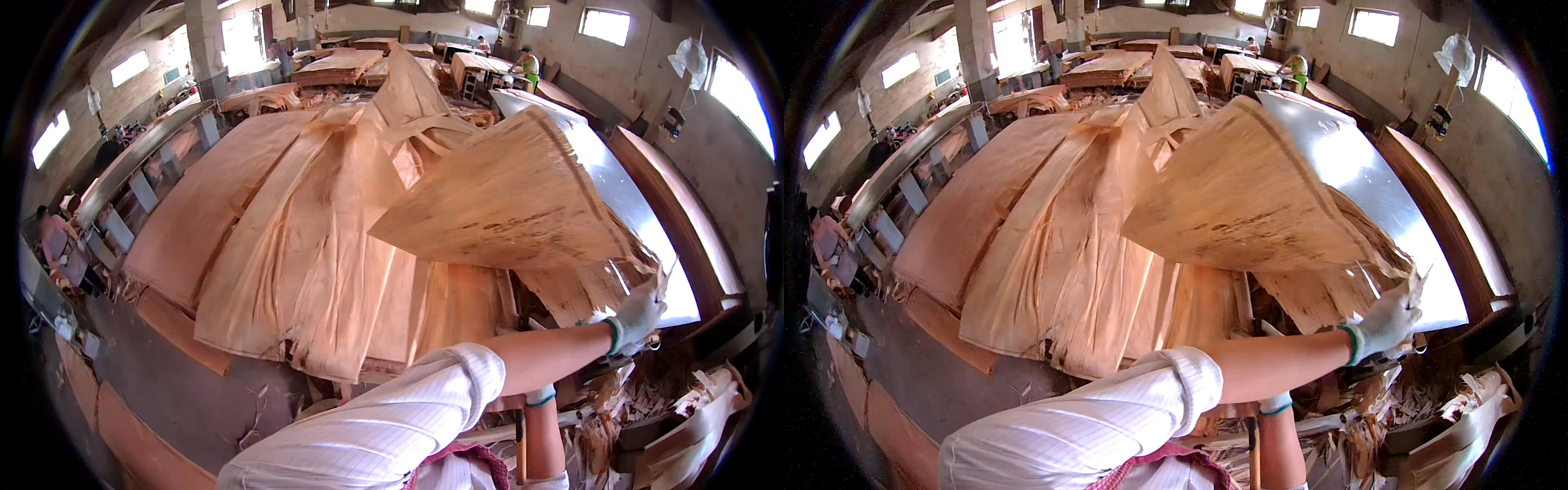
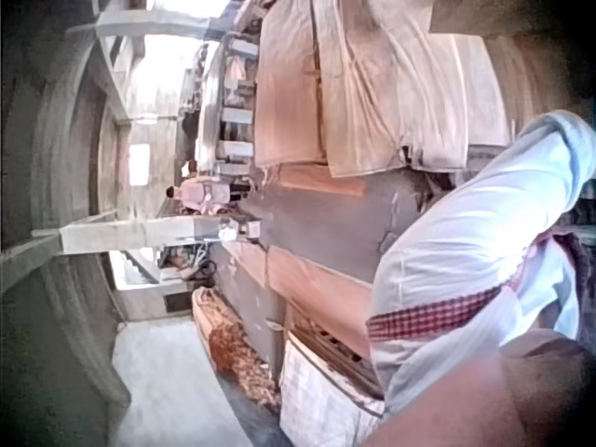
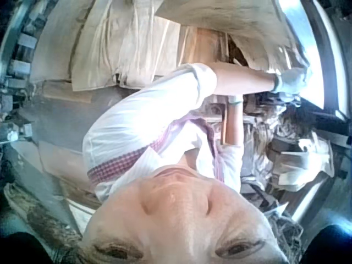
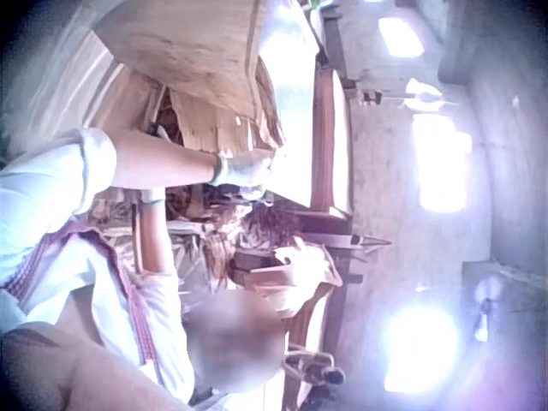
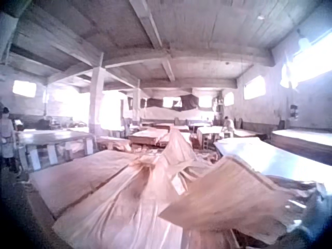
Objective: The person uses a small knife to peel thin layers of wood veneer from a large, curved wooden surface. They repeatedly lift the veneer sheets, scrape the surface, and stack the peeled material on the side. The task involves continuous manual peeling and handling of the wood sheets in a workshop environment.
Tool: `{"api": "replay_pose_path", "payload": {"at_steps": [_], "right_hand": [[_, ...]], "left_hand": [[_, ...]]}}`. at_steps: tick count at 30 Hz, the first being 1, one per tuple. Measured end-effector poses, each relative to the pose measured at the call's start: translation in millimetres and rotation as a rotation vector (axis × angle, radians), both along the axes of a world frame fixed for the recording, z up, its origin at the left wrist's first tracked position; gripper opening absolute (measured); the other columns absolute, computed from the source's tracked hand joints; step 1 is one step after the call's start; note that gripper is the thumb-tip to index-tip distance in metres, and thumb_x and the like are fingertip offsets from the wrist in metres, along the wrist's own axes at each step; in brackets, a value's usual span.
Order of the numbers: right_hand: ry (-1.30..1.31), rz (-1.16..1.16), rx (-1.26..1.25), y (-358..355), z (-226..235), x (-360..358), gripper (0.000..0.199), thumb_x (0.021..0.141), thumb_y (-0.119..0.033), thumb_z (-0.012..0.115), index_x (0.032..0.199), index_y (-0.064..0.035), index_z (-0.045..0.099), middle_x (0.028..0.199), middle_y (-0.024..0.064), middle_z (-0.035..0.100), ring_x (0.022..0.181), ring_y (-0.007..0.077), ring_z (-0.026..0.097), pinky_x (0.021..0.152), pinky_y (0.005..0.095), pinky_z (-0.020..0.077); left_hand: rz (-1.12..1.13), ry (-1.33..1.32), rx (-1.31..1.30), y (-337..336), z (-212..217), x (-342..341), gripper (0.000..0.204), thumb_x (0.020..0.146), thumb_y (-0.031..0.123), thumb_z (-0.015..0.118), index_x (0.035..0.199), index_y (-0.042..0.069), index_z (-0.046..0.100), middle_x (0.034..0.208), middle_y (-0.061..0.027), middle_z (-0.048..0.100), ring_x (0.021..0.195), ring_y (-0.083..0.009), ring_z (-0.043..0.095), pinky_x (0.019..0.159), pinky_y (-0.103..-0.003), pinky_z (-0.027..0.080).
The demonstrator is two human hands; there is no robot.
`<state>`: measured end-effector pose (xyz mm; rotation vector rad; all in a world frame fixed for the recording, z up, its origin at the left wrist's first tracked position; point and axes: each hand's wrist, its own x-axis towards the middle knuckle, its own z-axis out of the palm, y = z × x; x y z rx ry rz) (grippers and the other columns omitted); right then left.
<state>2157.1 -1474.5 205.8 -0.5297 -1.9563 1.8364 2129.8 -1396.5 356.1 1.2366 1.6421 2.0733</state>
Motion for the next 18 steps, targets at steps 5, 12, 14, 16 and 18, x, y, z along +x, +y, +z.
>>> {"api": "replay_pose_path", "payload": {"at_steps": [5, 12, 14, 16, 18], "right_hand": [[0.062, -0.270, 0.052, 109.3, 22.1, 43.4, 0.022, 0.082, -0.018, 0.065, 0.095, -0.0035, 0.055, 0.083, 0.0025, 0.059, 0.072, 0.0105, 0.053, 0.059, 0.0281, 0.0433], [0.092, -0.663, 0.247, 231.4, 51.0, 69.4, 0.029, 0.083, -0.023, 0.063, 0.101, -0.0030, 0.053, 0.088, 0.0049, 0.059, 0.077, 0.0134, 0.054, 0.063, 0.0297, 0.0442], [0.064, -0.760, 0.296, 266.6, 47.7, 65.7, 0.031, 0.083, -0.024, 0.063, 0.103, -0.0028, 0.053, 0.089, 0.0056, 0.059, 0.078, 0.0142, 0.055, 0.064, 0.0302, 0.0445], [0.062, -0.795, 0.312, 300.7, 47.0, 56.4, 0.033, 0.083, -0.026, 0.062, 0.104, -0.0027, 0.052, 0.090, 0.0063, 0.060, 0.080, 0.0150, 0.055, 0.065, 0.0306, 0.0447], [0.048, -0.851, 0.345, 335.4, 45.5, 48.3, 0.035, 0.083, -0.027, 0.062, 0.106, -0.0025, 0.051, 0.091, 0.0070, 0.060, 0.081, 0.0158, 0.055, 0.067, 0.0311, 0.0450]], "left_hand": [[-0.051, -0.031, -0.004, 71.7, 25.2, 58.3, 0.033, 0.084, 0.007, 0.057, 0.114, -0.003, 0.050, 0.091, -0.0248, 0.062, 0.091, -0.0342, 0.063, 0.079, -0.045, 0.050], [-0.093, 0.130, 0.185, 210.3, 15.8, 81.5, 0.037, 0.076, 0.003, 0.058, 0.112, 0.001, 0.050, 0.097, -0.0266, 0.061, 0.095, -0.0424, 0.059, 0.082, -0.047, 0.047], [-0.133, 0.090, 0.123, 235.9, 16.0, 78.0, 0.034, 0.075, 0.004, 0.059, 0.109, 0.001, 0.052, 0.097, -0.0268, 0.060, 0.095, -0.0421, 0.058, 0.081, -0.046, 0.047], [-0.138, 0.083, 0.053, 255.8, 23.4, 67.7, 0.030, 0.075, 0.004, 0.059, 0.105, 0.000, 0.054, 0.093, -0.0263, 0.061, 0.092, -0.0415, 0.060, 0.080, -0.046, 0.047], [-0.191, 0.057, 0.086, 269.2, 32.4, 57.4, 0.020, 0.077, 0.008, 0.060, 0.094, -0.002, 0.058, 0.085, -0.0246, 0.062, 0.084, -0.0402, 0.062, 0.076, -0.045, 0.049]]}}
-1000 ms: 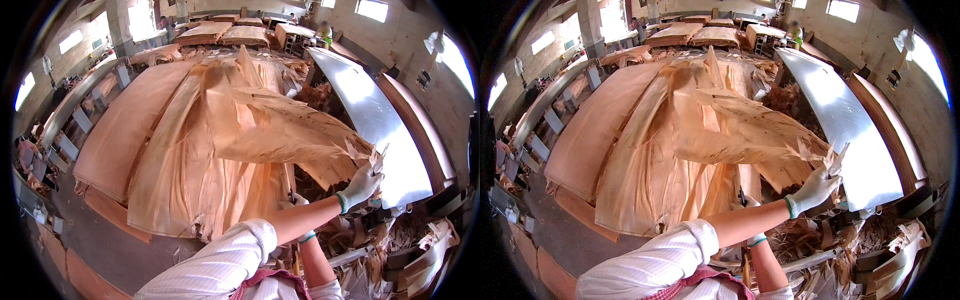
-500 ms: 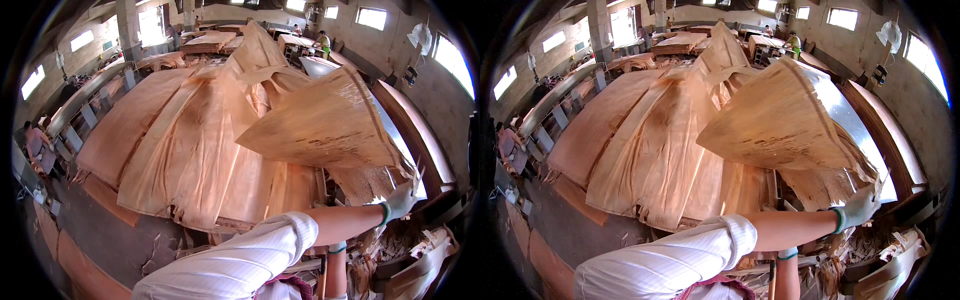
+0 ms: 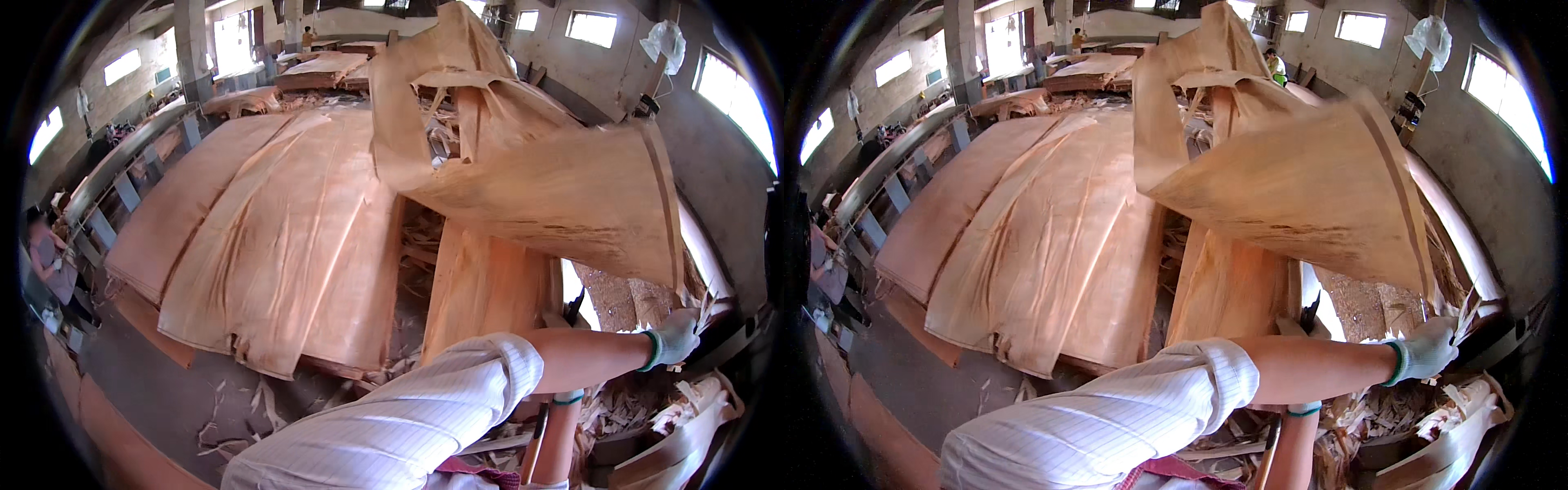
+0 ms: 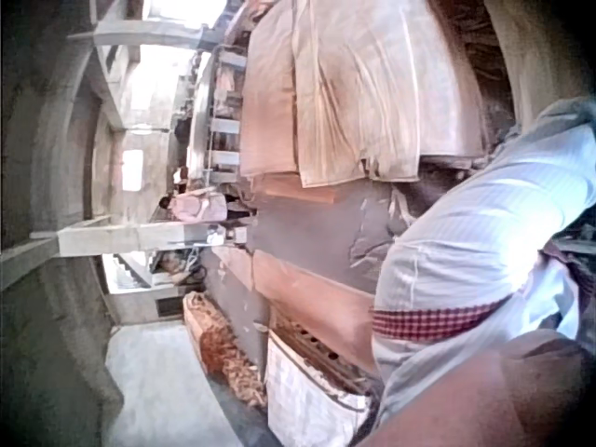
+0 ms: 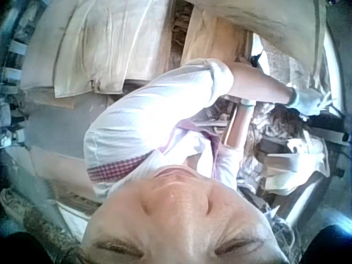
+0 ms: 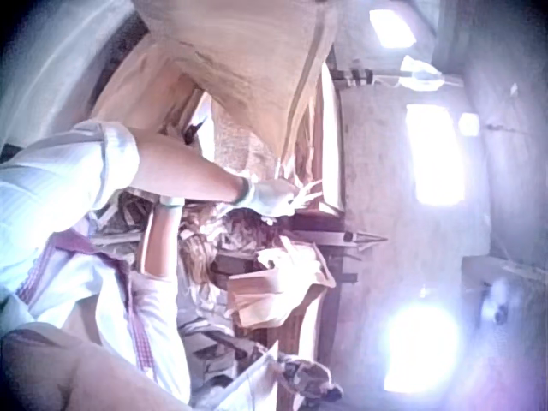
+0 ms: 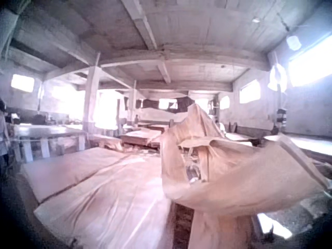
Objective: The person uses a small knife to peel thin layers of wood veneer from a large, curved wooden surface. They repeatedly lift the veneer sheets, scrape the surface, and stack the peeled material on the side. The task involves continuous manual peeling and handling of the wood sheets in a workshop environment.
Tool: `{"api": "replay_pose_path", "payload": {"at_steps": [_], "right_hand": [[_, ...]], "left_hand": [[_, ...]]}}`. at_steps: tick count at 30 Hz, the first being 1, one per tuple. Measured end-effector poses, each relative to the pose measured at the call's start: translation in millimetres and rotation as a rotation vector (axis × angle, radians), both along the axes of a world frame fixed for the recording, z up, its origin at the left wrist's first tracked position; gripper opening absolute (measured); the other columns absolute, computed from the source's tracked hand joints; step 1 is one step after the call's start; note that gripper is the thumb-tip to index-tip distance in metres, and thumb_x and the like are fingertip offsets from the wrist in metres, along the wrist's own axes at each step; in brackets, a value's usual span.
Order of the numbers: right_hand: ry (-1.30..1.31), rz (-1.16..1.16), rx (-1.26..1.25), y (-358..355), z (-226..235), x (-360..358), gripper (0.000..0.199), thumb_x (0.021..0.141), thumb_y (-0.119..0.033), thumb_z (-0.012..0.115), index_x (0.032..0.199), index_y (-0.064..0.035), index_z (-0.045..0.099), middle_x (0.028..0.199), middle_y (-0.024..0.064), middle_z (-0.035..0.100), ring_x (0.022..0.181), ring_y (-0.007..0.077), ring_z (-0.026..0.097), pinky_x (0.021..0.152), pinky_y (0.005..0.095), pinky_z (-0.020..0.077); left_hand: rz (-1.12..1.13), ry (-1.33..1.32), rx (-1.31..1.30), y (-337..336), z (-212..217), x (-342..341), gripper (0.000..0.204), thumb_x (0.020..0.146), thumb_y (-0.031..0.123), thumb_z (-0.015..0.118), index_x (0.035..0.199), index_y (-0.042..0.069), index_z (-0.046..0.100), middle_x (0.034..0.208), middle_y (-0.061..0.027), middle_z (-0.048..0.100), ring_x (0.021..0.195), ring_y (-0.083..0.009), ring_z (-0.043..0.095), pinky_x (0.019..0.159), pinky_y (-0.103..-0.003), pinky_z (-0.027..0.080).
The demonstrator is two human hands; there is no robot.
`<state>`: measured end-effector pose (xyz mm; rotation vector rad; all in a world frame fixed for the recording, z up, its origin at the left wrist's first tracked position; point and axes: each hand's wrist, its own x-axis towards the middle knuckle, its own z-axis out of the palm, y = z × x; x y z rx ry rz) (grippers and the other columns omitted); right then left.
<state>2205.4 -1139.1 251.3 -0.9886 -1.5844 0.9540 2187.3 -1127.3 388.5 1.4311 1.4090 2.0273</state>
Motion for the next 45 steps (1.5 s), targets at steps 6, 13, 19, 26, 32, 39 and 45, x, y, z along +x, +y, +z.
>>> {"api": "replay_pose_path", "payload": {"at_steps": [6, 13, 19, 26, 32, 39, 45], "right_hand": [[-0.066, -0.157, 0.132, 91.2, 32.8, -35.0, 0.041, 0.084, -0.031, 0.060, 0.111, -0.0021, 0.050, 0.095, 0.0090, 0.060, 0.085, 0.0183, 0.057, 0.070, 0.0325, 0.0457], [-0.094, -0.212, 0.181, 159.4, 35.5, -72.5, 0.049, 0.084, -0.036, 0.058, 0.117, -0.0015, 0.048, 0.100, 0.0115, 0.061, 0.089, 0.0211, 0.058, 0.074, 0.0341, 0.0466], [-0.115, -0.217, 0.237, 229.4, 40.4, -88.1, 0.055, 0.085, -0.041, 0.056, 0.121, -0.0011, 0.046, 0.104, 0.0135, 0.061, 0.093, 0.0236, 0.059, 0.077, 0.0355, 0.0474], [-0.135, -0.138, 0.306, 312.4, 43.0, -109.1, 0.063, 0.085, -0.046, 0.055, 0.127, -0.0005, 0.044, 0.108, 0.0160, 0.062, 0.098, 0.0264, 0.061, 0.081, 0.0372, 0.0483], [-0.145, -0.063, 0.295, 393.5, 44.1, -120.0, 0.066, 0.085, -0.048, 0.054, 0.129, -0.0001, 0.044, 0.110, 0.0170, 0.062, 0.099, 0.0277, 0.062, 0.083, 0.0377, 0.0489], [0.022, 0.452, 0.182, 532.7, -31.2, -150.2, 0.053, 0.086, -0.041, 0.055, 0.119, 0.0006, 0.051, 0.102, 0.0144, 0.064, 0.089, 0.0247, 0.062, 0.076, 0.0350, 0.0494], [0.017, 0.988, -0.149, 674.7, -118.0, -153.2, 0.037, 0.087, -0.031, 0.058, 0.106, 0.0011, 0.059, 0.091, 0.0105, 0.065, 0.075, 0.0202, 0.062, 0.067, 0.0311, 0.0497]], "left_hand": [[-0.019, 0.142, -0.048, 100.1, 37.4, -24.4, 0.023, 0.081, 0.019, 0.060, 0.090, -0.002, 0.061, 0.080, -0.0236, 0.063, 0.079, -0.0368, 0.063, 0.071, -0.044, 0.050], [-0.120, 0.181, 0.122, 176.2, 31.9, -49.5, 0.023, 0.082, 0.013, 0.057, 0.100, -0.002, 0.058, 0.077, -0.0211, 0.061, 0.073, -0.0347, 0.061, 0.068, -0.042, 0.049], [-0.090, 0.154, 0.226, 247.9, 18.5, -64.2, 0.026, 0.083, 0.007, 0.055, 0.108, -0.002, 0.055, 0.075, -0.0190, 0.060, 0.069, -0.0329, 0.060, 0.065, -0.041, 0.049], [-0.114, -0.108, 0.302, 352.6, -11.6, -86.3, 0.019, 0.090, 0.012, 0.053, 0.102, -0.003, 0.051, 0.090, -0.0160, 0.059, 0.083, -0.0238, 0.057, 0.070, -0.038, 0.048], [0.139, -0.219, 0.128, 349.3, -35.3, -86.1, 0.045, 0.090, 0.012, 0.052, 0.131, -0.003, 0.040, 0.104, -0.0151, 0.060, 0.085, -0.0192, 0.057, 0.077, -0.031, 0.048], [0.148, -0.479, 0.023, 382.8, -108.2, -106.2, 0.061, 0.090, 0.020, 0.058, 0.139, -0.003, 0.031, 0.117, -0.0149, 0.060, 0.099, -0.0198, 0.059, 0.088, -0.033, 0.047], [0.064, -0.664, 0.107, 406.0, -166.6, -81.3, 0.067, 0.091, -0.001, 0.053, 0.147, 0.006, 0.016, 0.123, -0.0067, 0.056, 0.103, -0.0116, 0.055, 0.088, -0.027, 0.048]]}}
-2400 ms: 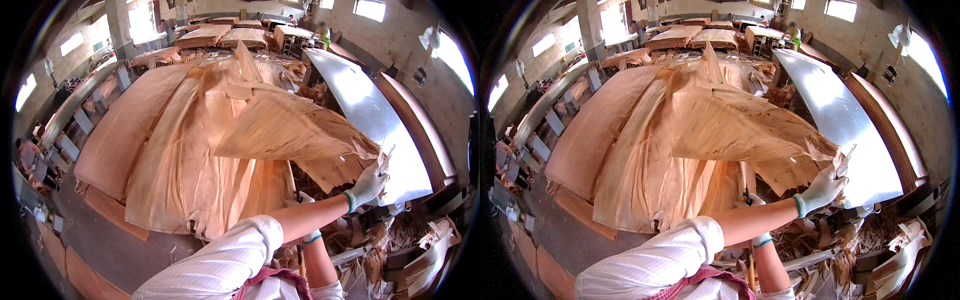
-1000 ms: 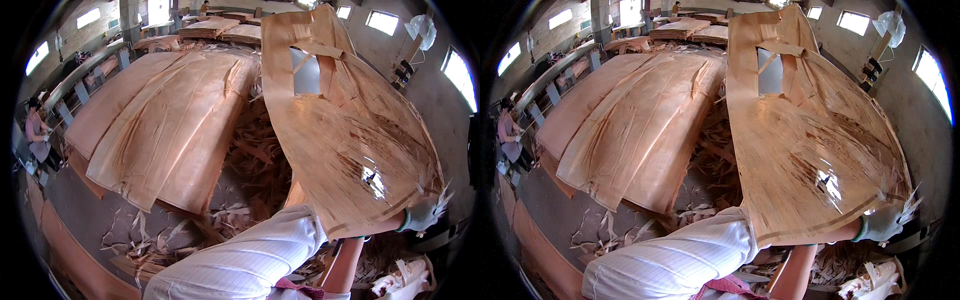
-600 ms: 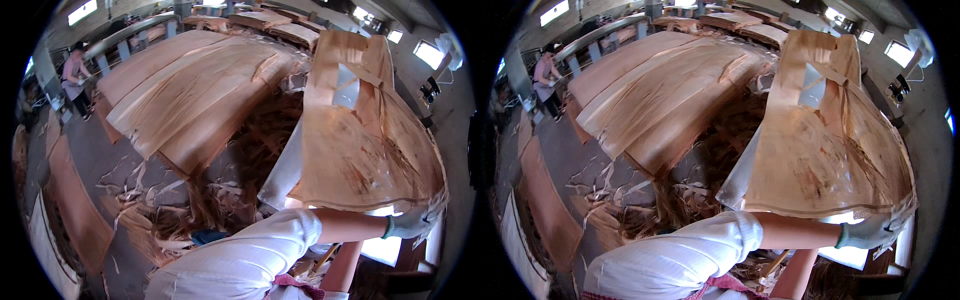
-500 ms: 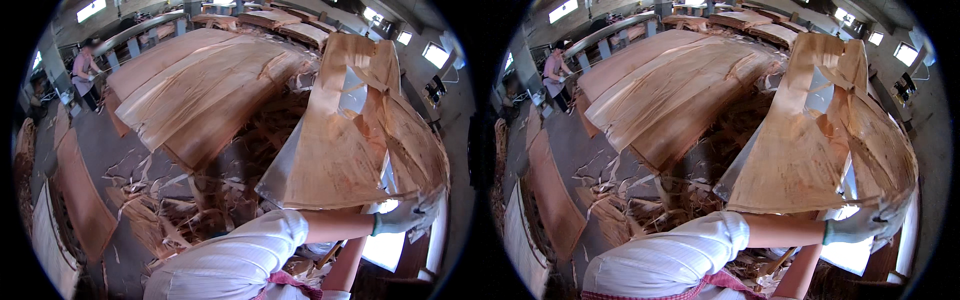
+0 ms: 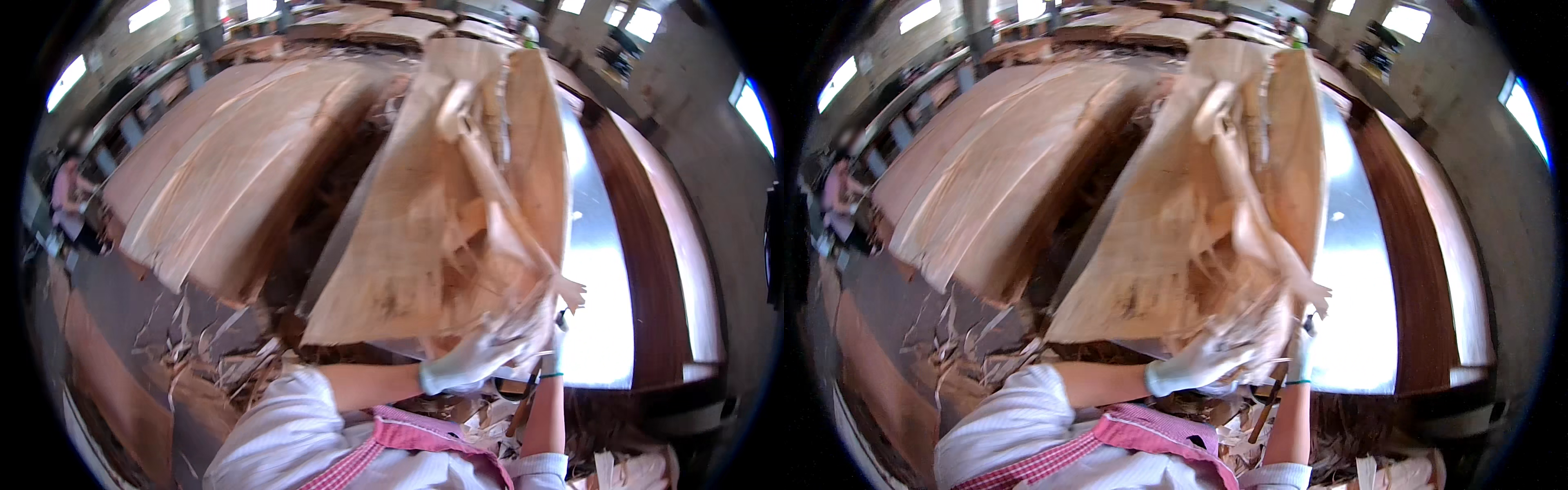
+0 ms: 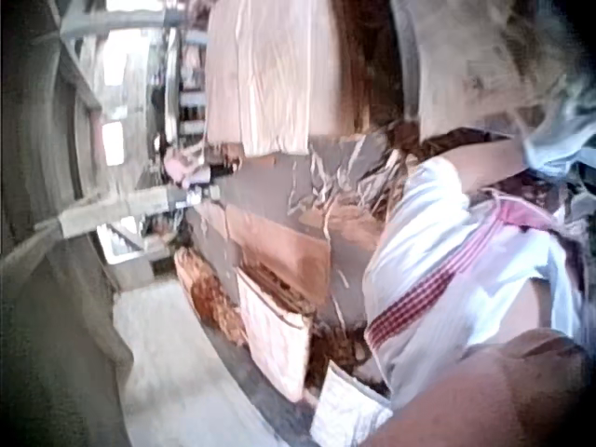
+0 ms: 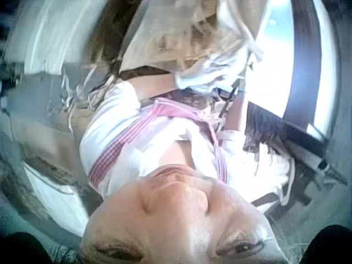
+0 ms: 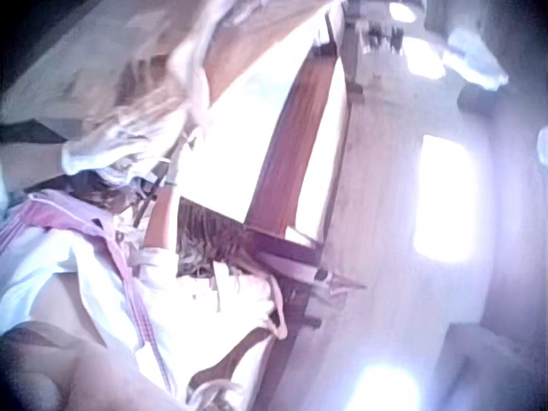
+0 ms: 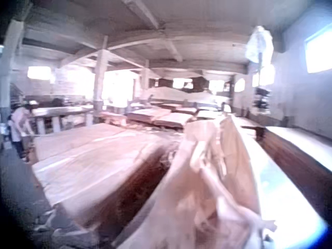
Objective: The person uses a small knife to peel thin layers of wood veneer from a large, curved wooden surface. They repeatedly lift the veneer sheets, scrape the surface, and stack the peeled material on the side. The task involves continuous manual peeling and handling of the wood sheets in a workshop environment.
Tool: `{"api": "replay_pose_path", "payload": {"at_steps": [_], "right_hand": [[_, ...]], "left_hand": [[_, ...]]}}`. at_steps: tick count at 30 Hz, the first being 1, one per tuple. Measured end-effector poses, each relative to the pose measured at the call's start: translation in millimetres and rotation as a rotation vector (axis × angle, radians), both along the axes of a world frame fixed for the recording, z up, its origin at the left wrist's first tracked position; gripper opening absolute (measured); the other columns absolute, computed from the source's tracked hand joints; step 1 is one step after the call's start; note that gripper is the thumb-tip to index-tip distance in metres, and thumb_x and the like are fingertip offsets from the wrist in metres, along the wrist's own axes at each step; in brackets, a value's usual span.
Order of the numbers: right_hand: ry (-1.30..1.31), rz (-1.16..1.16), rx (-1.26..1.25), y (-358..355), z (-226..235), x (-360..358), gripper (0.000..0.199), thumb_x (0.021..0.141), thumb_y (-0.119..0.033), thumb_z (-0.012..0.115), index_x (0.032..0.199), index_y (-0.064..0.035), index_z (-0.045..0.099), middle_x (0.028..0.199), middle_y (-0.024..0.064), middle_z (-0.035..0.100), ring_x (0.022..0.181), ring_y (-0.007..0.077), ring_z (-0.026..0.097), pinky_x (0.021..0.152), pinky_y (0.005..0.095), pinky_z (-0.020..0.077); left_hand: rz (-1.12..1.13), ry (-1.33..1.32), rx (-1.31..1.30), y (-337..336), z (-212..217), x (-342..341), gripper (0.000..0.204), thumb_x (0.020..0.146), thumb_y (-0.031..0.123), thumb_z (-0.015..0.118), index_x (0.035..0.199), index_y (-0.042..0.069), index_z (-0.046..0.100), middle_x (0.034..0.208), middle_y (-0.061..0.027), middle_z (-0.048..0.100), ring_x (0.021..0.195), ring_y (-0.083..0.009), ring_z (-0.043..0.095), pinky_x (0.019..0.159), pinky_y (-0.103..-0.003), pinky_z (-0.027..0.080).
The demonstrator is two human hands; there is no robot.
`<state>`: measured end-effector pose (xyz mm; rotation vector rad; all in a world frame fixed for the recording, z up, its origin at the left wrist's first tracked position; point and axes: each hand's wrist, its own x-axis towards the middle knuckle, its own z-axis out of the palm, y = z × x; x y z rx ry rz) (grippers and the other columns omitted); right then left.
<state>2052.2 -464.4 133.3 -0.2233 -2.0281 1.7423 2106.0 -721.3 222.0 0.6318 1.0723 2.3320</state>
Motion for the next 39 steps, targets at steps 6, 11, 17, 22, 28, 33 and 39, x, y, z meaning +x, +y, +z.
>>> {"api": "replay_pose_path", "payload": {"at_steps": [6, 11, 17, 22, 28, 33, 39], "right_hand": [[-0.324, 0.004, 0.032, 103.0, -2.8, 20.5, 0.010, 0.084, -0.010, 0.060, 0.080, -0.0020, 0.064, 0.068, 0.0019, 0.062, 0.060, 0.0076, 0.054, 0.055, 0.0234, 0.0427], [-0.407, -0.072, 0.166, 213.4, -35.4, 16.1, 0.011, 0.082, -0.011, 0.060, 0.077, -0.0009, 0.063, 0.067, 0.0013, 0.061, 0.060, 0.0089, 0.053, 0.056, 0.0247, 0.0422], [-0.450, -0.039, 0.266, 282.1, -35.4, 13.4, 0.012, 0.079, -0.012, 0.061, 0.076, -0.0014, 0.062, 0.067, 0.0003, 0.059, 0.061, 0.0090, 0.051, 0.057, 0.0260, 0.0422], [-0.422, -0.009, 0.281, 303.8, -22.3, 1.6, 0.012, 0.080, -0.012, 0.060, 0.078, -0.0004, 0.064, 0.068, 0.0019, 0.061, 0.062, 0.0103, 0.053, 0.060, 0.0265, 0.0432], [-0.420, -0.076, 0.273, 291.7, -2.0, -9.2, 0.013, 0.079, -0.013, 0.063, 0.078, -0.0001, 0.064, 0.065, -0.0012, 0.056, 0.057, 0.0088, 0.047, 0.052, 0.0267, 0.0379], [-0.427, -0.099, 0.144, 263.6, -28.7, 4.1, 0.014, 0.081, -0.013, 0.061, 0.073, -0.0016, 0.059, 0.062, -0.0036, 0.051, 0.056, 0.0063, 0.042, 0.049, 0.0261, 0.0336], [-0.363, -0.165, 0.347, 216.3, -49.1, 60.1, 0.011, 0.079, -0.007, 0.063, 0.073, 0.0001, 0.056, 0.061, -0.0024, 0.048, 0.060, 0.0072, 0.043, 0.053, 0.0278, 0.0373]], "left_hand": [[0.273, 0.176, -0.353, 46.3, -73.7, 22.9, 0.054, 0.092, 0.013, 0.057, 0.136, -0.005, 0.032, 0.110, -0.0113, 0.061, 0.083, -0.0131, 0.059, 0.074, -0.031, 0.050], [-0.023, 0.080, -0.645, 59.6, -136.9, 74.3, 0.047, 0.089, 0.020, 0.065, 0.125, -0.005, 0.046, 0.121, -0.0084, 0.054, 0.101, -0.0153, 0.057, 0.087, -0.028, 0.047], [0.340, -0.906, 0.361, 4.8, -262.3, 164.8, 0.038, 0.094, 0.045, 0.045, 0.114, 0.014, 0.054, 0.113, -0.0047, 0.053, 0.104, -0.0243, 0.047, 0.097, -0.038, 0.037], [0.979, -0.930, -0.006, -8.6, -251.1, 102.4, 0.058, 0.091, 0.055, 0.046, 0.134, 0.015, 0.042, 0.125, -0.0063, 0.050, 0.120, -0.0223, 0.042, 0.107, -0.046, 0.026], [1.328, -0.895, -0.022, -37.1, -217.1, 29.8, 0.062, 0.085, 0.041, 0.064, 0.129, 0.001, 0.048, 0.131, -0.0140, 0.051, 0.122, -0.0256, 0.045, 0.108, -0.037, 0.031], [1.469, -0.790, -0.134, -80.1, -188.9, 30.9, 0.059, 0.088, 0.028, 0.063, 0.136, 0.002, 0.042, 0.134, -0.0143, 0.048, 0.113, -0.0276, 0.052, 0.099, -0.039, 0.041], [1.755, -0.987, -0.586, -132.7, -221.4, 51.9, 0.050, 0.089, 0.025, 0.062, 0.131, 0.002, 0.047, 0.130, -0.0147, 0.051, 0.112, -0.0278, 0.053, 0.094, -0.041, 0.046]]}}
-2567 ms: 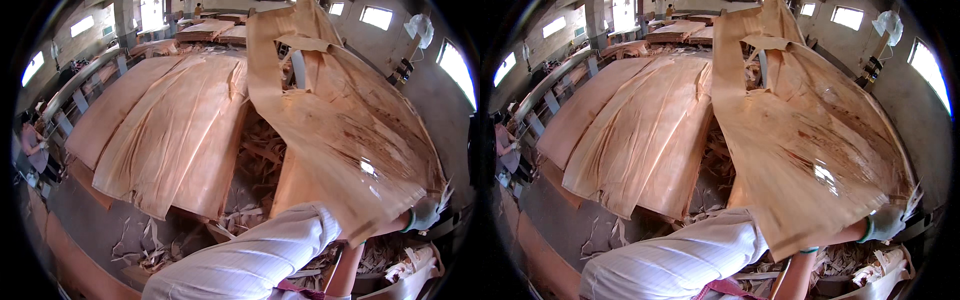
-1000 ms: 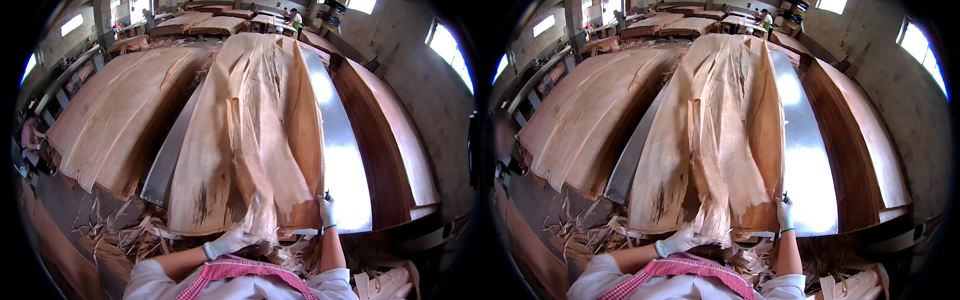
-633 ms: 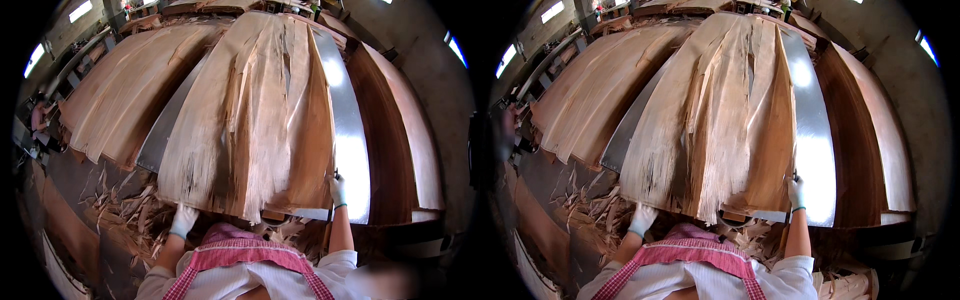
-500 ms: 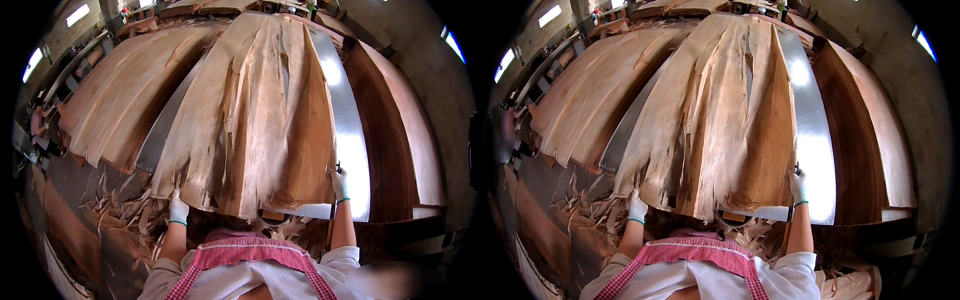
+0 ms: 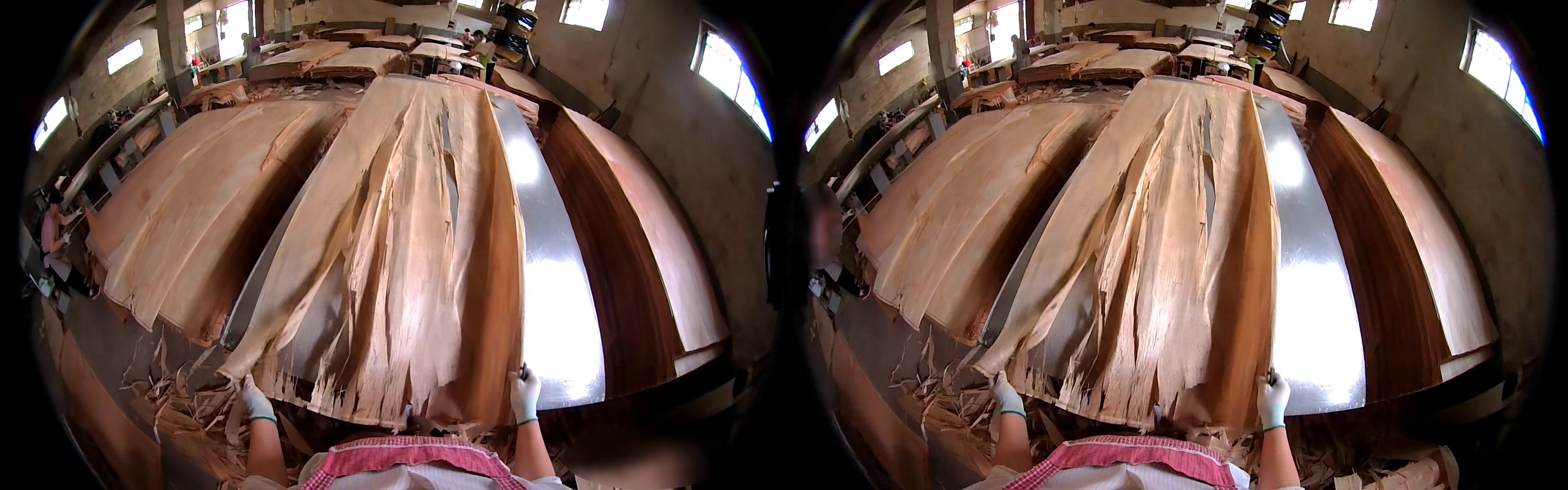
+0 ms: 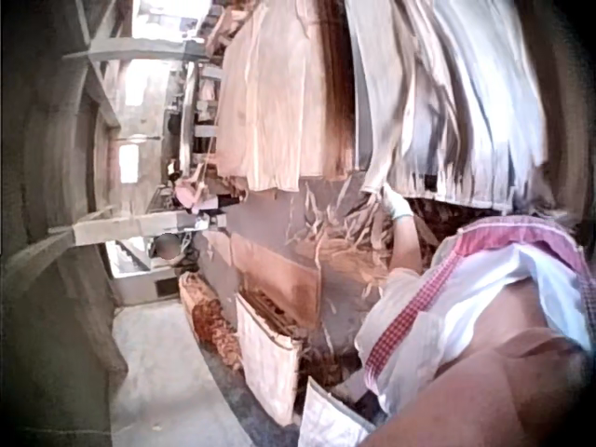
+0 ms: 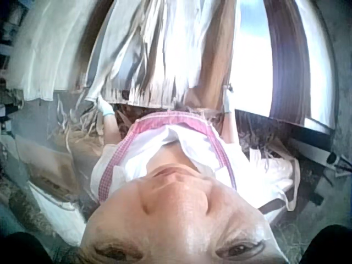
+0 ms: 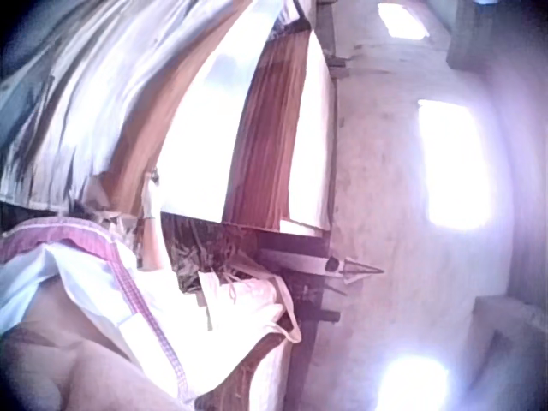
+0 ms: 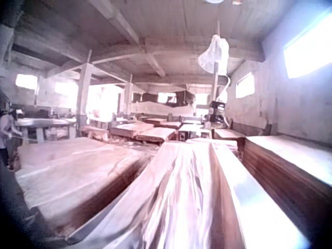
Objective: The person uses a small knife to peel thin layers of wood veneer from a large, curved wooden surface. They repeatedly lift the veneer sheets, scrape the surface, and stack the peeled material on the side. The task involves continuous manual peeling and handling of the wood sheets in a workshop environment.
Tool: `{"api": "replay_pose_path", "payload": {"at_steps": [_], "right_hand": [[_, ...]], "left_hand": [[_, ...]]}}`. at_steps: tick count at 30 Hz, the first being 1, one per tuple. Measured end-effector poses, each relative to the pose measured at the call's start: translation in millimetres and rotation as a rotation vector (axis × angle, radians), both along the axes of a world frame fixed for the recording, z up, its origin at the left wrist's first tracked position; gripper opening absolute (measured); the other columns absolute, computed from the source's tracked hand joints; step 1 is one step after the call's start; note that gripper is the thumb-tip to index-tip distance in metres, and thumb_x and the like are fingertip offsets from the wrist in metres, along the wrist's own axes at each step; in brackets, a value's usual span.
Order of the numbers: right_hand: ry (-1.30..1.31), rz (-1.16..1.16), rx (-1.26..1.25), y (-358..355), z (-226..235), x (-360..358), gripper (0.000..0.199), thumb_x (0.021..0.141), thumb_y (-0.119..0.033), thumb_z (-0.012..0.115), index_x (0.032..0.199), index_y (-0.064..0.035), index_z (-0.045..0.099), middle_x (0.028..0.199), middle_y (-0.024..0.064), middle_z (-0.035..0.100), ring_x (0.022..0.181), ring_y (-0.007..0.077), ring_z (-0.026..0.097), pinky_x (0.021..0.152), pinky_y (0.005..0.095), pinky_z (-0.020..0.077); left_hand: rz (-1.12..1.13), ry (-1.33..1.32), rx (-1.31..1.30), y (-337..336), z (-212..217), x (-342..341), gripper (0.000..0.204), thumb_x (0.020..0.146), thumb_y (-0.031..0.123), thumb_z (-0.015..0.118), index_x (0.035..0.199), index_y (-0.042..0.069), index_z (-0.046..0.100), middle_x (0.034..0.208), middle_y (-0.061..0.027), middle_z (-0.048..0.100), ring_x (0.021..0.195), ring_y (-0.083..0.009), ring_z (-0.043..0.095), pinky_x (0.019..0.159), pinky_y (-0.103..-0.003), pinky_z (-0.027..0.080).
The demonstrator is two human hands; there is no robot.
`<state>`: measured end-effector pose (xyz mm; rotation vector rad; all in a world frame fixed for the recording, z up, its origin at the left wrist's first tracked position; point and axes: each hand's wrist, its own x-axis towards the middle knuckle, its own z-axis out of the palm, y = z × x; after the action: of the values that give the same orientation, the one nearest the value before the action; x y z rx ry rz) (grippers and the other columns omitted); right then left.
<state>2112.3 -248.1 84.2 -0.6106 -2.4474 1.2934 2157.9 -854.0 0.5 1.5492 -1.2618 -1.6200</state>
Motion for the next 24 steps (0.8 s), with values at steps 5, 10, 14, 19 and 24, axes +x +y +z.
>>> {"api": "replay_pose_path", "payload": {"at_steps": [5, 10, 14, 19, 24], "right_hand": [[0.015, -0.042, -0.076, -17.1, -14.4, -29.5, 0.013, 0.078, -0.007, 0.065, 0.075, 0.0022, 0.056, 0.062, 0.0017, 0.051, 0.063, 0.0104, 0.047, 0.058, 0.0301, 0.0418], [0.000, 0.005, -0.031, -54.1, -16.0, -117.2, 0.020, 0.079, -0.016, 0.065, 0.075, 0.0036, 0.060, 0.061, 0.0013, 0.053, 0.059, 0.0100, 0.046, 0.055, 0.0310, 0.0392], [0.036, -0.020, -0.083, -54.6, 3.0, -177.0, 0.018, 0.078, -0.016, 0.066, 0.076, 0.0020, 0.062, 0.062, 0.0015, 0.056, 0.058, 0.0105, 0.047, 0.054, 0.0308, 0.0394], [0.022, 0.005, -0.210, -36.7, 14.7, -188.5, 0.011, 0.079, -0.012, 0.066, 0.079, -0.0007, 0.066, 0.067, 0.0015, 0.061, 0.057, 0.0083, 0.051, 0.053, 0.0251, 0.0402], [-0.003, 0.011, -0.294, 10.5, 3.4, -118.9, 0.011, 0.080, -0.010, 0.064, 0.084, 0.0006, 0.066, 0.073, 0.0019, 0.063, 0.063, 0.0094, 0.055, 0.060, 0.0237, 0.0440]], "left_hand": [[0.046, -0.109, 0.034, -2.3, 18.7, -69.5, 0.041, 0.089, 0.026, 0.060, 0.118, -0.003, 0.056, 0.125, -0.0185, 0.056, 0.105, -0.0321, 0.058, 0.091, -0.041, 0.048], [0.017, 0.123, -0.383, -50.9, -15.1, -134.8, 0.039, 0.086, 0.019, 0.060, 0.113, -0.010, 0.058, 0.118, -0.0216, 0.060, 0.103, -0.0304, 0.059, 0.087, -0.037, 0.047], [-0.096, 0.192, -0.293, -30.8, 31.0, -197.7, 0.039, 0.087, 0.016, 0.059, 0.118, -0.006, 0.057, 0.122, -0.0209, 0.058, 0.105, -0.0306, 0.058, 0.090, -0.037, 0.045], [-0.117, 0.122, -0.293, -26.1, 63.2, -198.1, 0.039, 0.087, 0.017, 0.060, 0.121, -0.002, 0.056, 0.123, -0.0185, 0.058, 0.105, -0.0295, 0.057, 0.091, -0.037, 0.044], [-0.104, 0.277, 0.035, -67.6, 10.0, -131.4, 0.040, 0.089, 0.020, 0.061, 0.122, 0.000, 0.054, 0.119, -0.0107, 0.059, 0.104, -0.0230, 0.058, 0.091, -0.037, 0.045]]}}
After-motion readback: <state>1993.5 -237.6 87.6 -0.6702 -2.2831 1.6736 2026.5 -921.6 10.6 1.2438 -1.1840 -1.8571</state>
